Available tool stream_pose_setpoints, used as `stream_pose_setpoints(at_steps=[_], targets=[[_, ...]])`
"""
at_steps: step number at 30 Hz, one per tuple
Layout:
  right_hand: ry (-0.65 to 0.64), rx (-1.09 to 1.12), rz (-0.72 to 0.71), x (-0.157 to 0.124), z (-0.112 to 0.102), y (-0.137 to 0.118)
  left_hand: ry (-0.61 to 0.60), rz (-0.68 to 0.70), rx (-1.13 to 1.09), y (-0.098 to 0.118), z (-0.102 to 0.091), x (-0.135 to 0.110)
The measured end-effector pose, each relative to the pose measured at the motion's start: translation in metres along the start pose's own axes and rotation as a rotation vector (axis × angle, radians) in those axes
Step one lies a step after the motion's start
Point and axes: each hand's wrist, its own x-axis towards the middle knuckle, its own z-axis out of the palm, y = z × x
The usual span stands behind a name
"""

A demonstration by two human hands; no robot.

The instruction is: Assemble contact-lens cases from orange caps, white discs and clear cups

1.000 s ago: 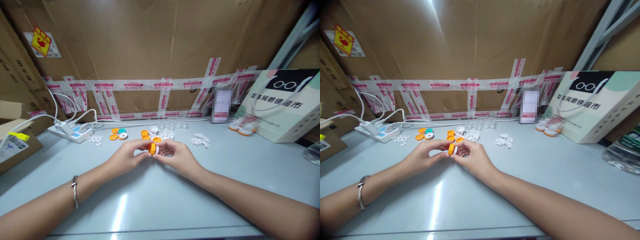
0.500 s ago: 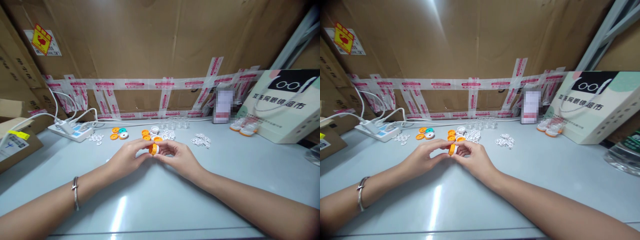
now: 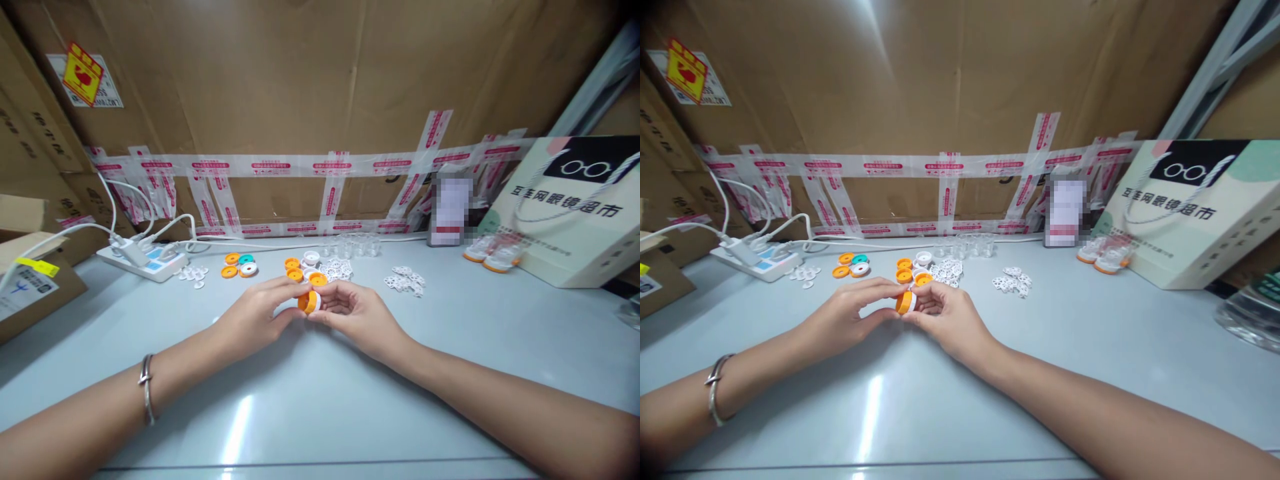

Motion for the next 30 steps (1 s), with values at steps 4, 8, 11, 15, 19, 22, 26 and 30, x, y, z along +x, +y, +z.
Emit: stream_pose_setpoints(at_steps=[4, 8, 11, 15, 19, 22, 26, 30], targets=[[-0.010, -0.060, -0.036, -0.001, 0.000, 0.000, 0.002, 0.016, 0.013, 0.000, 0.000, -0.001], [-0.031, -0.056, -0.031, -0.001, 0.001, 0.001, -0.033, 0.037, 0.038, 0.001, 0.000, -0.002], [-0.039, -0.026, -0.022, -0.001, 0.001, 0.003, -0.043, 0.056, 0.047, 0.002, 0.000, -0.002], [-0.031, 0.071, 0.023, 0.001, 0.003, 0.002, -0.060, 0.070, 0.023, 0.003, -0.002, -0.002], [-0.007, 0.165, 0.120, 0.003, 0.003, -0.002, -0.071, 0.083, -0.030, 0.004, -0.008, 0.000], [-0.036, 0.187, 0.230, 0.003, 0.001, -0.005, -0.121, 0.036, -0.069, 0.006, -0.012, 0.001], [-0.162, 0.263, 0.361, 0.001, -0.001, -0.009, -0.228, -0.033, -0.100, 0.011, -0.013, 0.001], [-0.202, 0.165, 0.331, 0.001, -0.001, -0.009, -0.275, -0.076, -0.070, 0.015, -0.011, 0.000]])
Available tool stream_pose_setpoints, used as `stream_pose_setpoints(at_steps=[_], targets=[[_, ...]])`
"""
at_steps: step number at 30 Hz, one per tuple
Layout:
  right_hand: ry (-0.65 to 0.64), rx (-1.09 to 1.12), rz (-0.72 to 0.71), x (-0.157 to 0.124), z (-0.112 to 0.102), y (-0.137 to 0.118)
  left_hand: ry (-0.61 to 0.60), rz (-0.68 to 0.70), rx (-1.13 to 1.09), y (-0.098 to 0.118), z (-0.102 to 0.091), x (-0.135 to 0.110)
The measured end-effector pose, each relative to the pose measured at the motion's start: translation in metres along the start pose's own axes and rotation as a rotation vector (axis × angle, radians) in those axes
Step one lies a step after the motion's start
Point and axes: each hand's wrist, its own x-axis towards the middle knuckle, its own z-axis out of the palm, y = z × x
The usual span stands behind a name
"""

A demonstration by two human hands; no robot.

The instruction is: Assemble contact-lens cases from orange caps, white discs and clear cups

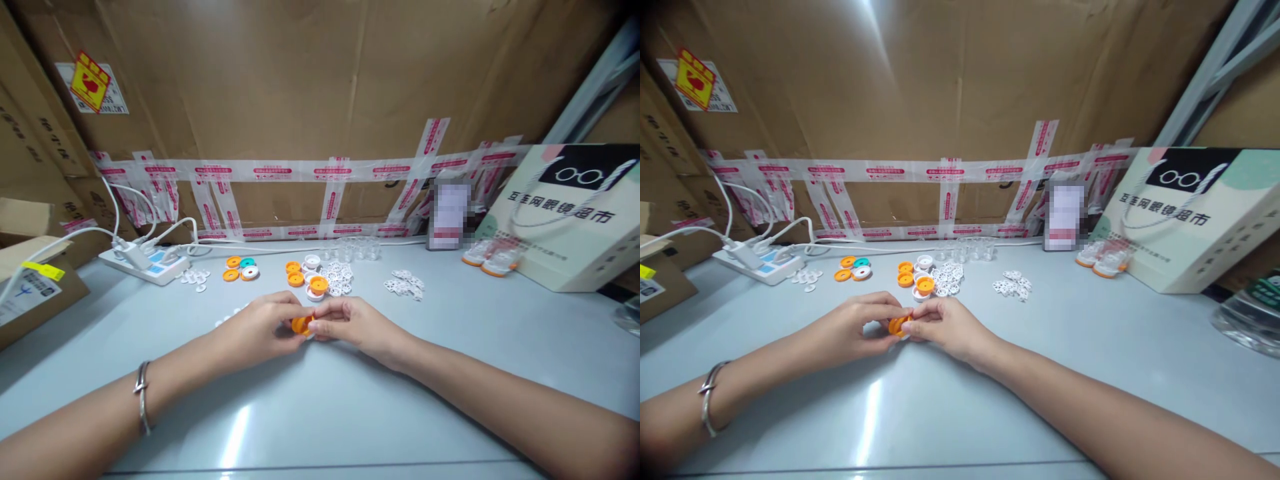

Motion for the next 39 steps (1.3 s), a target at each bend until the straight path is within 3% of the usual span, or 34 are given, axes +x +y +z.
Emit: stream_pose_setpoints(at_steps=[6, 9, 13, 16, 19, 21, 25, 34, 36, 39], targets=[[0.051, -0.423, -0.153, -0.001, 0.002, 0.002, -0.002, 0.002, 0.122, -0.002, 0.006, -0.003], [0.107, -0.582, -0.248, 0.000, -0.007, -0.008, -0.019, -0.003, 0.164, -0.003, 0.008, -0.003], [0.303, -0.832, -0.297, 0.001, -0.060, -0.037, -0.013, 0.015, 0.211, -0.004, 0.007, -0.004], [0.534, -1.074, -0.145, 0.002, -0.118, -0.049, 0.036, 0.048, 0.197, -0.002, 0.003, -0.005], [0.531, -1.193, -0.006, 0.004, -0.160, -0.044, 0.133, 0.062, 0.177, -0.001, 0.000, -0.005], [0.488, -1.218, 0.042, 0.007, -0.173, -0.037, 0.178, 0.056, 0.171, -0.001, -0.002, -0.004], [0.416, -1.231, 0.052, 0.012, -0.171, -0.027, 0.233, 0.085, 0.159, -0.003, -0.002, -0.003], [0.492, -1.198, 0.041, 0.005, -0.152, -0.042, 0.268, 0.062, 0.105, -0.006, -0.006, -0.003], [0.505, -1.065, -0.016, 0.002, -0.140, -0.047, 0.291, 0.059, 0.076, -0.006, -0.007, -0.002], [0.440, -0.493, -0.213, 0.001, -0.103, -0.049, 0.328, 0.026, -0.022, -0.001, -0.008, -0.001]])
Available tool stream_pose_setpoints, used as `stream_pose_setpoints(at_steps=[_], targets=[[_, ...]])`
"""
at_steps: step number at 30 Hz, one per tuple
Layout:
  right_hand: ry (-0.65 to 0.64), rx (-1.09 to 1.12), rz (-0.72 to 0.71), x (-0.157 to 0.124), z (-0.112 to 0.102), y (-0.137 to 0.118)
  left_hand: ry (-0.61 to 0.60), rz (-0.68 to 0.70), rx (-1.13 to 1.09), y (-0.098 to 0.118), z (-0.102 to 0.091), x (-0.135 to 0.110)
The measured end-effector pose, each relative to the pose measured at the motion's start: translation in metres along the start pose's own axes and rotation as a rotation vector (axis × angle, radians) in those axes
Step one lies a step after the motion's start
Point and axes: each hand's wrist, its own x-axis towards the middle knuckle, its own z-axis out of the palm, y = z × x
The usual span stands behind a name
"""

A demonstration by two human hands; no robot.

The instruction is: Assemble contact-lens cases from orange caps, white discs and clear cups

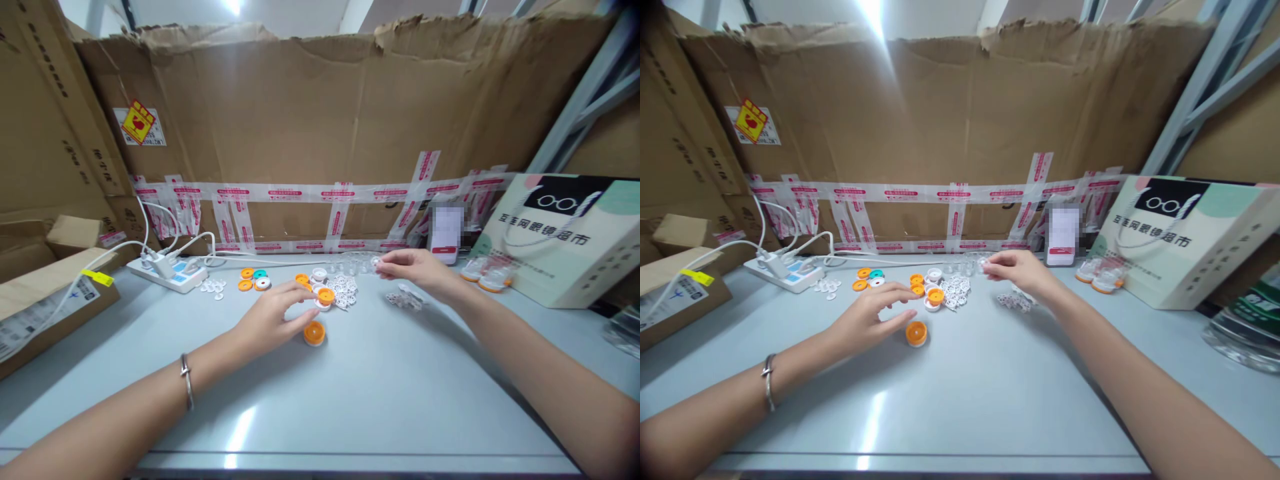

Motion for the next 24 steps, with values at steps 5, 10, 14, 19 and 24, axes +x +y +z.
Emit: stream_pose_setpoints(at_steps=[5, 10, 14, 19, 24], targets=[[-0.202, 0.623, 0.120, -0.032, 0.067, -0.038, 0.112, -0.151, -0.304, 0.013, 0.000, 0.002], [-0.183, 0.746, 0.102, -0.048, 0.101, -0.059, 0.269, -0.329, -0.607, 0.018, 0.003, 0.004], [-0.166, 0.776, 0.120, -0.050, 0.114, -0.064, 0.344, -0.438, -0.759, 0.017, 0.004, 0.003], [-0.298, 0.581, 0.049, -0.035, 0.096, -0.054, 0.335, -0.442, -0.747, 0.012, 0.001, 0.003], [-0.049, -0.136, -0.110, 0.006, 0.047, -0.007, 0.364, -0.432, -0.684, 0.006, -0.004, 0.007]])
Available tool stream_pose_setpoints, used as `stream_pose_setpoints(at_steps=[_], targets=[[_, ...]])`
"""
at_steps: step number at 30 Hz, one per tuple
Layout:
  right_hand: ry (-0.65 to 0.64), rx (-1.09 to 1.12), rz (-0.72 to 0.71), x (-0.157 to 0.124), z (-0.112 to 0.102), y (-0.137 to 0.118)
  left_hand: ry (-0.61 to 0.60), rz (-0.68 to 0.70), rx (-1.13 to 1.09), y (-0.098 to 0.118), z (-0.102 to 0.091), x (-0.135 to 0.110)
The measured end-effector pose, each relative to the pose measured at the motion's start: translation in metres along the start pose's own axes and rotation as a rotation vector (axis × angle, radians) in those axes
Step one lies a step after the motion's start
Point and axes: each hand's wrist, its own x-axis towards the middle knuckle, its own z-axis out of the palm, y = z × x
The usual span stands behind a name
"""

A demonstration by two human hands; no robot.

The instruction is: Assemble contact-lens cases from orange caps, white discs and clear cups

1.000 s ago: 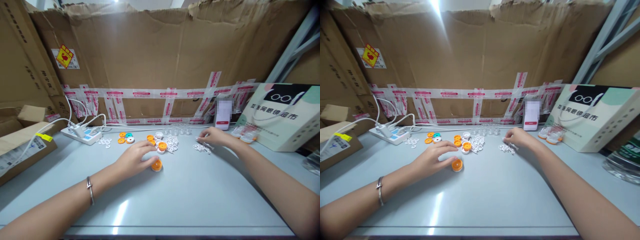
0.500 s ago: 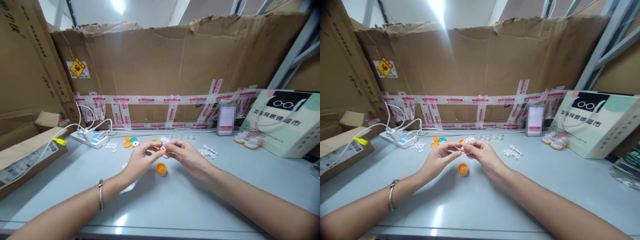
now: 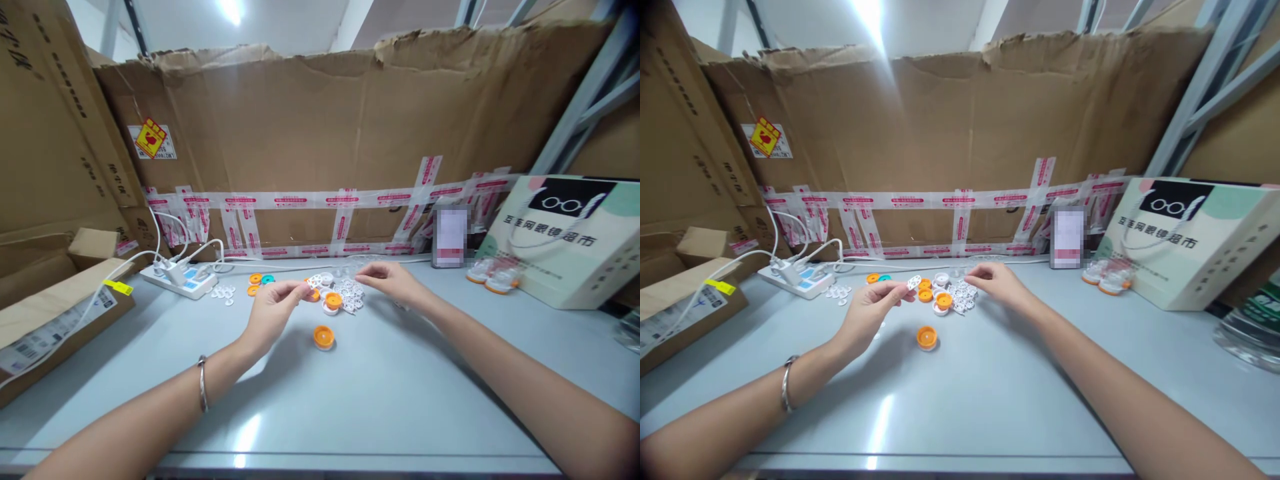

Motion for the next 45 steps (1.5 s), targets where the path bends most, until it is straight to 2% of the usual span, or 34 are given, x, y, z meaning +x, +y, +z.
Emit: stream_pose_setpoints(at_steps=[2, 5, 11, 16, 20, 24, 28, 33, 37, 45], targets=[[0.014, -0.092, 0.032, 0.009, -0.008, 0.020, -0.007, 0.017, 0.004, 0.000, 0.000, 0.001], [0.029, -0.160, 0.045, 0.014, -0.005, 0.036, -0.020, 0.032, 0.027, -0.001, 0.001, 0.000], [0.046, -0.215, 0.097, 0.017, 0.009, 0.044, -0.056, 0.021, 0.078, -0.004, 0.002, -0.003], [0.007, -0.196, 0.136, 0.020, 0.008, 0.050, -0.084, 0.029, 0.127, -0.007, 0.001, -0.003], [0.004, -0.195, 0.151, 0.015, 0.000, 0.043, -0.126, 0.038, 0.166, -0.008, 0.001, -0.001], [0.033, -0.225, 0.131, 0.006, -0.008, 0.023, -0.168, 0.027, 0.181, -0.009, 0.001, -0.001], [-0.011, -0.358, 0.049, -0.002, -0.011, 0.010, -0.194, 0.027, 0.200, -0.010, 0.000, -0.003], [0.005, -0.506, -0.061, -0.004, -0.008, 0.009, -0.221, 0.030, 0.227, -0.012, 0.001, -0.003], [-0.018, -0.477, -0.150, -0.004, -0.002, 0.010, -0.235, 0.044, 0.257, -0.011, 0.001, -0.004], [-0.001, -0.296, -0.125, -0.002, 0.001, 0.012, -0.262, 0.065, 0.308, -0.008, 0.001, -0.005]])
